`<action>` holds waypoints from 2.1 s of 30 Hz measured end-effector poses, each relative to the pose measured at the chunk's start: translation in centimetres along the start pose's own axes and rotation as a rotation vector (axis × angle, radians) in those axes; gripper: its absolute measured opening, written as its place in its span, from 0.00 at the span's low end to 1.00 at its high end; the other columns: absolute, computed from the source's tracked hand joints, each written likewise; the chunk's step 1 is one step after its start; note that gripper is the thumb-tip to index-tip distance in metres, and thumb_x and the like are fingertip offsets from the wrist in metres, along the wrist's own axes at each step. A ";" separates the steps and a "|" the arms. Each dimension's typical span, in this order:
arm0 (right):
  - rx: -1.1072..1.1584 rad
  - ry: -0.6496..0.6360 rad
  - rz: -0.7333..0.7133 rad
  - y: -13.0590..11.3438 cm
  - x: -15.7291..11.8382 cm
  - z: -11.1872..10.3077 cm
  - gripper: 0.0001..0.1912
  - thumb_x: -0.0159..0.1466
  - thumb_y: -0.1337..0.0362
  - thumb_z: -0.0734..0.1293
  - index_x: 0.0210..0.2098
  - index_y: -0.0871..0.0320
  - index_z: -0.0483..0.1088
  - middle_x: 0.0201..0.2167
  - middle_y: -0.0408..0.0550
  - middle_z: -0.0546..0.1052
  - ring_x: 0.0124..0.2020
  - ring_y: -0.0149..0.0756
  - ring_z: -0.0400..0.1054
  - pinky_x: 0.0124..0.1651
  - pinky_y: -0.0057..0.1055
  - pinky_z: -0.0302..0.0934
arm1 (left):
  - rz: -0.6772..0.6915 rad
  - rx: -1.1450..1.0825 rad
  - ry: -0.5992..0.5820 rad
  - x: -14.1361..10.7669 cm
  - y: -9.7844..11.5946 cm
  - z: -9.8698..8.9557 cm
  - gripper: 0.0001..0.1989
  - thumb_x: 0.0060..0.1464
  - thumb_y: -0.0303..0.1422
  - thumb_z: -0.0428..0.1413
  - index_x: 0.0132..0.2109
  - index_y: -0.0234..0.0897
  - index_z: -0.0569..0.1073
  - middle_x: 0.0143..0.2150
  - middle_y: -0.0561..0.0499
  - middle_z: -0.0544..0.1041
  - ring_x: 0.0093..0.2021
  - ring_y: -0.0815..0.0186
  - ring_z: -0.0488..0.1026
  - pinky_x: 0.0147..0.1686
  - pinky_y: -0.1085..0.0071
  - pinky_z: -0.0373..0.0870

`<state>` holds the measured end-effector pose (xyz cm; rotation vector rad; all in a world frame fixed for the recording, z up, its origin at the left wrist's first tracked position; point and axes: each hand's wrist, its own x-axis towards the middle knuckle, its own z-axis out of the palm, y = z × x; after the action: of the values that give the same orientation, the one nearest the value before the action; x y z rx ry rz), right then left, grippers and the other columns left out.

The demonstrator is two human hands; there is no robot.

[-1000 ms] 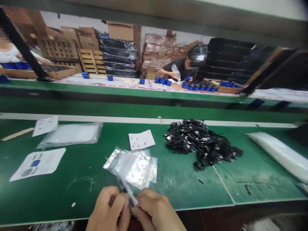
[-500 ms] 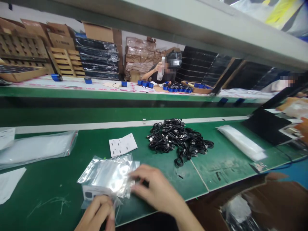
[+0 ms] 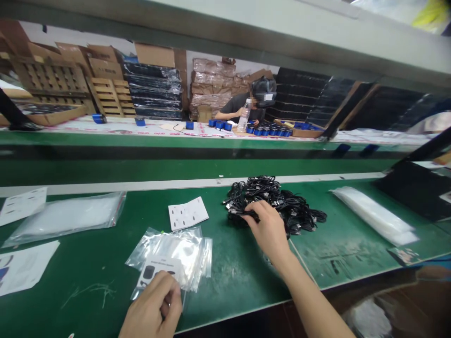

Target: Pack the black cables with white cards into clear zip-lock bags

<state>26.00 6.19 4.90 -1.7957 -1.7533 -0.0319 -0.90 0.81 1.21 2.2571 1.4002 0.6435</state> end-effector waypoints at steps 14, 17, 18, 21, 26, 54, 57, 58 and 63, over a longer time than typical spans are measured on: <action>-0.401 -0.652 0.047 -6.7 -4.5 -2.7 0.09 0.54 0.76 0.70 0.35 0.62 0.75 0.27 0.56 0.78 0.28 0.52 0.74 0.24 0.35 0.61 | -0.062 -0.003 -0.070 -0.2 0.0 -0.1 0.14 0.63 0.35 0.41 0.28 0.41 0.61 0.26 0.58 0.66 0.22 0.72 0.68 0.25 0.76 0.65; -0.109 -0.600 -0.065 -6.8 -4.3 -1.4 0.25 0.54 0.76 0.71 0.50 0.58 0.68 0.33 0.51 0.77 0.31 0.45 0.73 0.30 0.35 0.66 | -0.061 -0.006 -0.063 -0.3 -0.1 0.0 0.14 0.63 0.35 0.42 0.28 0.41 0.61 0.26 0.58 0.66 0.22 0.72 0.68 0.25 0.77 0.65; -0.019 -0.553 -0.097 -6.7 -4.3 -0.9 0.29 0.54 0.74 0.72 0.53 0.57 0.65 0.36 0.50 0.75 0.34 0.44 0.73 0.33 0.36 0.67 | -0.062 -0.007 -0.060 -0.3 -0.2 0.0 0.14 0.63 0.35 0.42 0.28 0.41 0.61 0.25 0.59 0.66 0.22 0.72 0.68 0.25 0.77 0.65; 0.044 -0.440 -0.116 -5.8 -4.8 0.5 0.29 0.53 0.73 0.72 0.54 0.61 0.65 0.42 0.55 0.71 0.44 0.47 0.67 0.43 0.41 0.66 | -0.066 -0.011 -0.061 -0.3 -0.1 0.0 0.14 0.63 0.34 0.42 0.28 0.41 0.60 0.25 0.59 0.66 0.23 0.72 0.69 0.25 0.77 0.65; 0.151 -0.421 -0.105 -5.2 -5.7 1.5 0.12 0.56 0.72 0.69 0.41 0.61 0.73 0.44 0.55 0.72 0.47 0.49 0.64 0.48 0.44 0.62 | -0.087 -0.010 -0.054 -0.1 0.1 0.0 0.13 0.62 0.34 0.42 0.28 0.41 0.60 0.25 0.59 0.66 0.23 0.72 0.68 0.25 0.76 0.65; 1.127 -0.492 0.425 -9.0 -10.1 3.0 0.08 0.59 0.61 0.66 0.33 0.59 0.75 0.25 0.43 0.71 0.22 0.30 0.67 0.26 0.24 0.64 | 0.081 0.134 0.313 -2.1 1.3 1.1 0.08 0.57 0.28 0.46 0.35 0.40 0.69 0.54 0.42 0.60 0.50 0.54 0.64 0.44 0.56 0.66; 1.118 -0.499 0.334 -9.0 -9.9 2.8 0.07 0.59 0.66 0.65 0.33 0.58 0.76 0.28 0.45 0.74 0.27 0.33 0.71 0.31 0.27 0.67 | 0.070 0.107 0.314 -2.2 1.5 0.9 0.09 0.57 0.28 0.46 0.35 0.41 0.70 0.56 0.43 0.58 0.52 0.53 0.62 0.45 0.53 0.64; 1.078 -0.491 0.338 -9.1 -9.8 2.7 0.06 0.59 0.67 0.65 0.32 0.58 0.75 0.27 0.44 0.74 0.27 0.33 0.72 0.31 0.27 0.66 | 0.080 0.103 0.319 -2.2 1.6 0.9 0.09 0.57 0.28 0.46 0.34 0.41 0.70 0.56 0.43 0.58 0.53 0.52 0.62 0.45 0.52 0.64; 0.737 -0.303 0.269 -9.7 -9.2 2.5 0.08 0.54 0.70 0.68 0.34 0.59 0.72 0.26 0.43 0.74 0.23 0.31 0.68 0.26 0.24 0.61 | 0.136 0.111 0.357 -2.5 1.9 0.6 0.07 0.55 0.25 0.48 0.33 0.40 0.69 0.57 0.42 0.57 0.56 0.51 0.59 0.47 0.52 0.61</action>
<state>15.08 -1.70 2.83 -1.4916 -1.4153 0.9150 -0.16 -2.31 1.35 2.4272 1.4791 1.0833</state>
